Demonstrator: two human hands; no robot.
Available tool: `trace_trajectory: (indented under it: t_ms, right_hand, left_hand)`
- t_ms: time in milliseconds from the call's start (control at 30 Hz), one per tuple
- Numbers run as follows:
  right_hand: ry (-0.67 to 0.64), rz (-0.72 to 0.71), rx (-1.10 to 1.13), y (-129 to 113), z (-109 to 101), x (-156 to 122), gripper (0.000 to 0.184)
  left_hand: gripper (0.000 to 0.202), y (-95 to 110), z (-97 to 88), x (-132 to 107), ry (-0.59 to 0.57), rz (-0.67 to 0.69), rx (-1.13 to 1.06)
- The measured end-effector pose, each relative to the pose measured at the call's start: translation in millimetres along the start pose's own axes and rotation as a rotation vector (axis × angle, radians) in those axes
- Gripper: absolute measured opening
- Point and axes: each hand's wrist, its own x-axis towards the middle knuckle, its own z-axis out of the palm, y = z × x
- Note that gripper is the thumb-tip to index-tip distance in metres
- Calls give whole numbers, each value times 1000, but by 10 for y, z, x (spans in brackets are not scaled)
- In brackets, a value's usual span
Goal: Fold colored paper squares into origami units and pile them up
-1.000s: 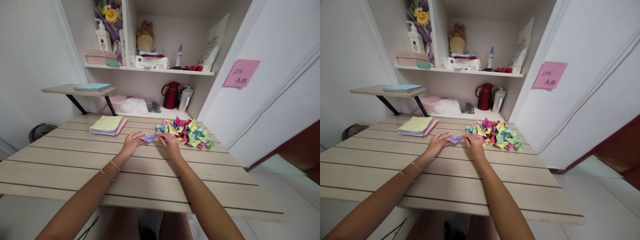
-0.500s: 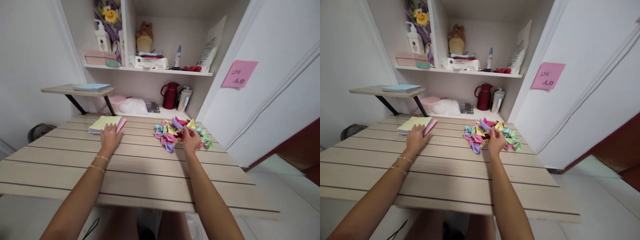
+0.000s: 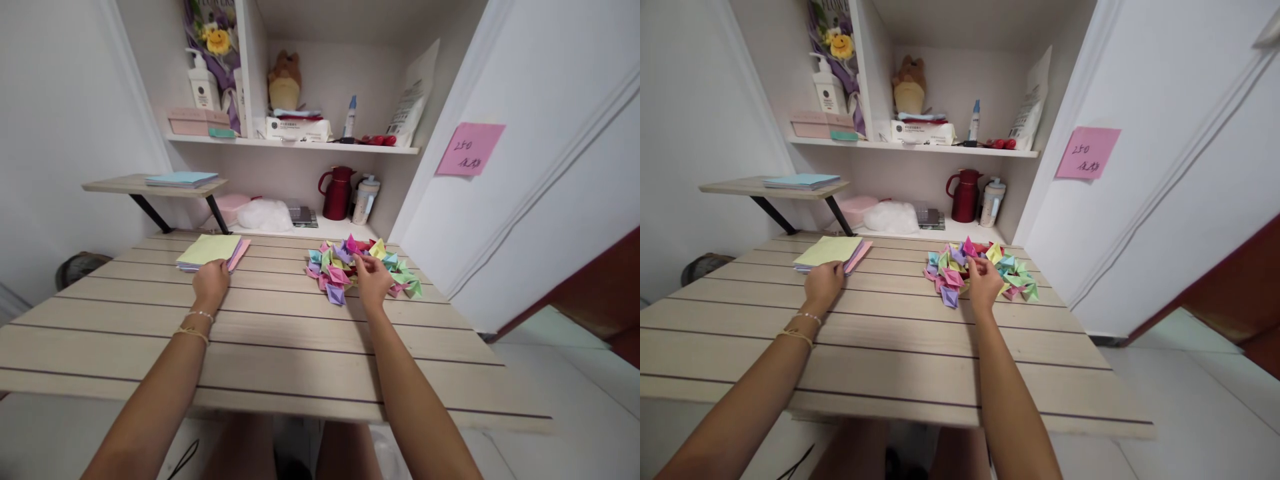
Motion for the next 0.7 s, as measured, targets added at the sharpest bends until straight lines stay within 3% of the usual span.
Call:
trace_trajectory:
  t_ms: [200,333,567,700]
  right_hand:
    - [82,-18,15,-59,-8,-8,45]
    - [108,-33,17,-118,-20,-19,45]
    - [127,-83,-5,-205,-42,-42,41]
    - [17,-193,-21,-290,-41,-110,37]
  left_hand:
    - [32,-70,43,37,136,10,-111]
    - [28,-83,56,36,167,-15,-208]
    - [30,-92,56,67,221,-230,-620]
    - [27,47,-10,25,345,-261,-717]
